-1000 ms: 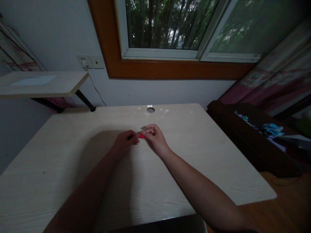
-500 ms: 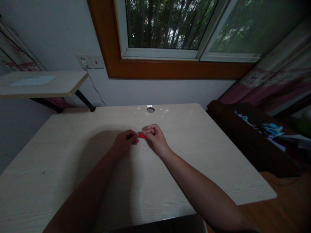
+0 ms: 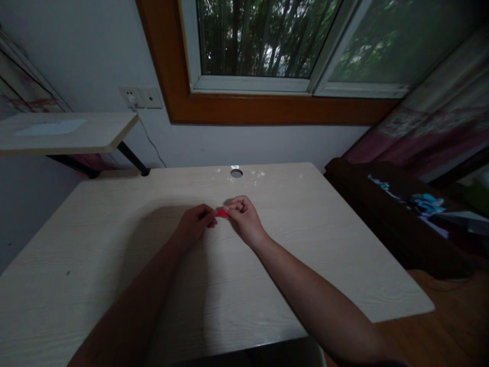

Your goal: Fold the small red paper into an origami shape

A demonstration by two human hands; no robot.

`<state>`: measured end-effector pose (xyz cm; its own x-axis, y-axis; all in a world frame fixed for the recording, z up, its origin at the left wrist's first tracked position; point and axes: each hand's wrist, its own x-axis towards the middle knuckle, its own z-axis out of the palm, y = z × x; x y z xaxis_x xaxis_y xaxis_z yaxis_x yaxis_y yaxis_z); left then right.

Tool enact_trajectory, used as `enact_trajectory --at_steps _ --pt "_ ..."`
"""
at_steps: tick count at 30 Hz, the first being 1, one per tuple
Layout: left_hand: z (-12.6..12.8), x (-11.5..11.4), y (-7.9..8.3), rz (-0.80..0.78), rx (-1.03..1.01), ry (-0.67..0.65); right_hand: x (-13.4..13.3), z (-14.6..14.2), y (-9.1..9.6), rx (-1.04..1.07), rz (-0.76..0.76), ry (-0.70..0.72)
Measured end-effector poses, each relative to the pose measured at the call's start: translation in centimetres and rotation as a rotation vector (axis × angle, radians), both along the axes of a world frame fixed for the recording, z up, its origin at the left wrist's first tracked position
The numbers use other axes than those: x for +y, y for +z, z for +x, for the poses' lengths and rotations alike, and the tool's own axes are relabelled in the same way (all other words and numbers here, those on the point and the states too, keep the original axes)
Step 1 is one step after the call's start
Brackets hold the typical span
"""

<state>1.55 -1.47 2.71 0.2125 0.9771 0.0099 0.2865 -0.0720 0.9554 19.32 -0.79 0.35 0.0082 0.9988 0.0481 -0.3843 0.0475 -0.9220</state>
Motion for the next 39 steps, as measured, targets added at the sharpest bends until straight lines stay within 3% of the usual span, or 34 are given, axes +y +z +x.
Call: enact_trajectory --at_steps 11,19,39 --pt "-0.30 0.34 -0.42 0.056 -0.064 0.104 0.26 0.17 -0.34 0.038 0.026 0.074" --pt "-0.14 0.29 -0.45 0.035 -0.105 0.040 0.16 0.11 -0.13 0.029 0.024 0.076" --pt "-0.22 0.18 -0.27 0.081 -0.104 0.071 -0.16 0.11 0.10 0.033 0.037 0.148"
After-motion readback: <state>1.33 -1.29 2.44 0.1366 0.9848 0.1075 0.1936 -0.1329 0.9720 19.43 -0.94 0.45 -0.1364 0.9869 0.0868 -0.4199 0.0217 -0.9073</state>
